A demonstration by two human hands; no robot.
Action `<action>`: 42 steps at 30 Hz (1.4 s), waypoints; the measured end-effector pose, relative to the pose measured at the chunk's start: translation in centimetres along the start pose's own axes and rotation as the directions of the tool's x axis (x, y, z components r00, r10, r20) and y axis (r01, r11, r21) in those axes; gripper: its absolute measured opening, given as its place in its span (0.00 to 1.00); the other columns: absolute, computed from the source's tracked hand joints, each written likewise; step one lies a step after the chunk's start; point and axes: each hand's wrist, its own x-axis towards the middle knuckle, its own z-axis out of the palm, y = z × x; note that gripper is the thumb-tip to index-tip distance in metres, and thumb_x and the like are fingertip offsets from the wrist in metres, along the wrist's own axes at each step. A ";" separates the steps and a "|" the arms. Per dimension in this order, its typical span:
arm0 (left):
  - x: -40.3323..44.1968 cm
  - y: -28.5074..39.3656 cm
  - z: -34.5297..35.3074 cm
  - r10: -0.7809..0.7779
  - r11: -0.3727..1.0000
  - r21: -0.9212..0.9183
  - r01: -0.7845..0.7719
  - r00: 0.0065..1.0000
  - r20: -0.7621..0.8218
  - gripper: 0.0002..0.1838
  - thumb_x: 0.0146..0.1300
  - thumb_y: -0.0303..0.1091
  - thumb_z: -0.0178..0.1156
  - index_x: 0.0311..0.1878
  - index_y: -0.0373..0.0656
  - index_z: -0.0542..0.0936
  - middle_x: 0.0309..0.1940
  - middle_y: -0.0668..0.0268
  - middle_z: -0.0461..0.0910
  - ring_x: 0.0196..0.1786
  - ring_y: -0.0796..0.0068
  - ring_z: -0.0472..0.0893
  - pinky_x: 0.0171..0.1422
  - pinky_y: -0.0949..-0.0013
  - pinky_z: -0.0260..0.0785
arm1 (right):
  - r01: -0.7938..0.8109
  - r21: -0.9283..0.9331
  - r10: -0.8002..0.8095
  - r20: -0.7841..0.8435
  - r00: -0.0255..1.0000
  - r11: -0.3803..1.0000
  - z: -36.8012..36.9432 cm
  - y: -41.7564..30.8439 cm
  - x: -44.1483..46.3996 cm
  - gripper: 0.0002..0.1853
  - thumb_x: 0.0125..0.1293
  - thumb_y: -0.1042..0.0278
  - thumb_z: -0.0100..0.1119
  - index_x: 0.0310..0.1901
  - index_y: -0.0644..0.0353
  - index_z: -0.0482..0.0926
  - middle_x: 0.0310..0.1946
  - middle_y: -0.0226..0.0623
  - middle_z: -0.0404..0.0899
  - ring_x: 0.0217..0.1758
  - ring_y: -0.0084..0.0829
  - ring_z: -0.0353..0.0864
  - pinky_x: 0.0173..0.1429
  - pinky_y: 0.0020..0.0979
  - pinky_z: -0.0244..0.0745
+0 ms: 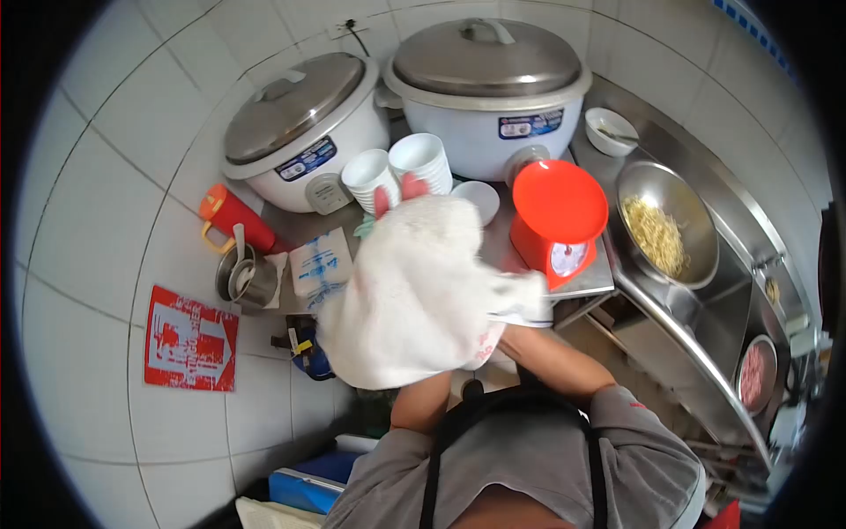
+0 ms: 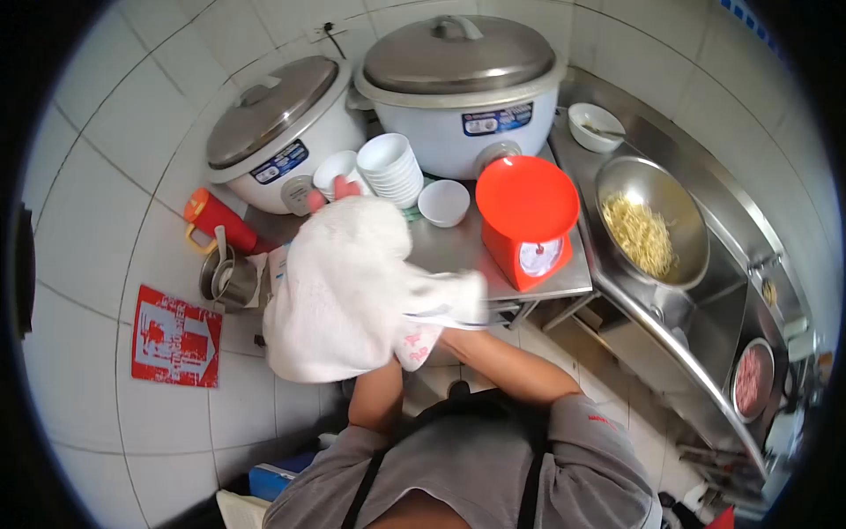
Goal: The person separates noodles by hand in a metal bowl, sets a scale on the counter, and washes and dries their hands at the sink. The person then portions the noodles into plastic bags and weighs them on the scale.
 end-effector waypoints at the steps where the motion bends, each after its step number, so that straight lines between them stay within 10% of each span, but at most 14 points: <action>1: -0.1 0.0 -0.1 0.016 1.000 0.008 -0.016 1.000 -0.005 0.18 0.66 0.33 0.44 0.54 0.32 0.67 0.52 0.56 0.69 0.53 0.66 0.71 0.56 0.68 0.64 | -0.004 -0.036 0.003 -0.015 1.000 0.999 0.2 0.1 -0.1 0.33 0.56 0.52 0.55 0.61 0.56 0.58 0.61 0.46 0.53 0.64 0.42 0.50 0.65 0.39 0.47; 7: -2.7 0.9 -1.8 0.185 0.950 0.274 -0.152 0.978 -0.098 0.17 0.66 0.31 0.43 0.55 0.31 0.65 0.52 0.54 0.68 0.53 0.66 0.70 0.57 0.67 0.64 | -0.047 -0.462 0.024 -0.055 0.998 0.886 0.4 -0.9 -1.7 0.29 0.55 0.58 0.56 0.58 0.58 0.64 0.57 0.44 0.61 0.61 0.36 0.57 0.63 0.36 0.52; 12: -6.4 -0.1 -3.8 0.206 0.851 0.498 -0.169 0.978 -0.019 0.17 0.65 0.30 0.43 0.54 0.31 0.65 0.52 0.54 0.68 0.53 0.64 0.70 0.57 0.66 0.64 | 0.330 -0.935 -0.492 0.229 0.840 0.128 0.4 -3.5 0.4 0.22 0.52 0.68 0.55 0.53 0.55 0.72 0.52 0.40 0.68 0.53 0.31 0.67 0.57 0.34 0.62; 14: -6.6 -0.6 -5.0 0.155 0.794 0.577 -0.193 0.981 0.115 0.17 0.64 0.31 0.44 0.53 0.32 0.67 0.51 0.54 0.69 0.53 0.63 0.71 0.57 0.65 0.64 | 0.502 -0.812 -0.541 0.290 0.789 0.297 0.9 -5.3 0.8 0.22 0.53 0.66 0.53 0.53 0.52 0.72 0.54 0.40 0.67 0.53 0.31 0.68 0.57 0.32 0.62; 15: -6.5 -0.8 -5.5 0.129 0.758 0.616 -0.214 0.975 0.180 0.17 0.63 0.31 0.45 0.52 0.32 0.67 0.50 0.54 0.70 0.53 0.62 0.71 0.58 0.64 0.64 | 0.526 -0.335 -0.487 0.200 0.850 0.782 0.7 -2.0 0.8 0.21 0.55 0.65 0.50 0.53 0.57 0.71 0.55 0.39 0.66 0.55 0.29 0.67 0.59 0.29 0.60; 16: -6.3 -0.8 -6.2 0.104 0.714 0.657 -0.241 0.965 0.240 0.17 0.62 0.31 0.46 0.52 0.32 0.68 0.49 0.54 0.70 0.53 0.62 0.71 0.58 0.64 0.64 | 0.376 -0.052 -0.366 0.146 0.919 0.925 0.9 -0.5 0.5 0.21 0.57 0.64 0.51 0.52 0.60 0.71 0.54 0.38 0.68 0.53 0.28 0.67 0.58 0.27 0.60; 21: -5.6 0.7 -9.7 0.089 0.441 0.811 -0.383 0.918 0.386 0.17 0.58 0.33 0.50 0.49 0.34 0.72 0.46 0.55 0.73 0.52 0.58 0.72 0.58 0.61 0.63 | -0.153 0.358 0.107 0.143 0.984 0.921 -0.2 7.3 -3.2 0.28 0.67 0.54 0.42 0.63 0.65 0.56 0.59 0.40 0.63 0.63 0.29 0.60 0.65 0.28 0.54; 23: -5.4 1.7 -11.1 0.094 0.349 0.853 -0.389 0.920 0.382 0.17 0.57 0.33 0.52 0.47 0.35 0.73 0.45 0.55 0.75 0.52 0.57 0.73 0.59 0.60 0.62 | -0.445 0.634 0.428 0.193 0.883 0.633 0.7 0.5 -4.9 0.19 0.67 0.62 0.45 0.55 0.64 0.69 0.51 0.35 0.72 0.55 0.26 0.69 0.61 0.25 0.59; 25: -5.5 2.2 -11.9 0.060 0.302 0.878 -0.373 0.926 0.373 0.17 0.57 0.33 0.52 0.47 0.35 0.73 0.45 0.55 0.75 0.51 0.57 0.73 0.58 0.60 0.63 | -0.300 0.026 0.285 0.238 0.928 0.954 -2.7 -0.6 -5.2 0.21 0.66 0.63 0.48 0.58 0.64 0.66 0.55 0.35 0.69 0.58 0.25 0.66 0.60 0.27 0.60; 29: -6.7 -0.4 -9.7 -0.017 0.384 0.875 -0.294 0.945 0.325 0.16 0.57 0.33 0.53 0.47 0.35 0.74 0.46 0.54 0.74 0.51 0.57 0.73 0.57 0.60 0.63 | -0.087 -0.349 0.089 -0.011 0.996 0.933 -3.2 1.6 -3.3 0.30 0.63 0.64 0.52 0.63 0.63 0.53 0.61 0.49 0.57 0.62 0.36 0.60 0.63 0.35 0.58; 31: -6.6 -2.2 -8.2 -0.052 0.459 0.848 -0.265 0.945 0.323 0.16 0.57 0.34 0.53 0.47 0.35 0.74 0.46 0.54 0.74 0.51 0.57 0.73 0.57 0.61 0.64 | -0.237 0.142 0.249 -0.077 0.965 0.961 -3.7 3.0 -1.5 0.29 0.62 0.66 0.52 0.62 0.63 0.53 0.59 0.52 0.59 0.60 0.39 0.62 0.63 0.37 0.58; 36: -4.4 -5.8 -5.7 -0.045 0.637 0.735 -0.234 0.940 0.338 0.16 0.57 0.34 0.54 0.47 0.35 0.74 0.47 0.54 0.74 0.51 0.56 0.73 0.56 0.61 0.64 | -0.129 -0.278 0.091 -0.144 0.985 0.952 -6.0 3.1 2.3 0.26 0.63 0.65 0.49 0.60 0.62 0.57 0.54 0.50 0.64 0.56 0.38 0.66 0.60 0.37 0.61; 39: -1.8 -7.4 -5.0 -0.008 0.735 0.635 -0.237 0.934 0.358 0.16 0.57 0.34 0.55 0.47 0.35 0.74 0.47 0.53 0.74 0.50 0.56 0.73 0.55 0.61 0.65 | -0.004 -0.744 -0.144 -0.134 0.980 0.668 -8.0 2.3 6.8 0.24 0.63 0.63 0.48 0.59 0.60 0.59 0.52 0.49 0.67 0.53 0.37 0.68 0.58 0.36 0.62; 42: 1.6 -8.3 -4.8 0.067 0.819 0.511 -0.262 0.927 0.368 0.16 0.57 0.34 0.56 0.47 0.35 0.75 0.47 0.53 0.74 0.50 0.56 0.73 0.55 0.62 0.65 | 0.067 -0.997 -0.418 0.046 0.908 0.036 -8.7 -0.9 12.1 0.22 0.64 0.62 0.46 0.59 0.59 0.62 0.49 0.48 0.69 0.51 0.36 0.71 0.56 0.36 0.64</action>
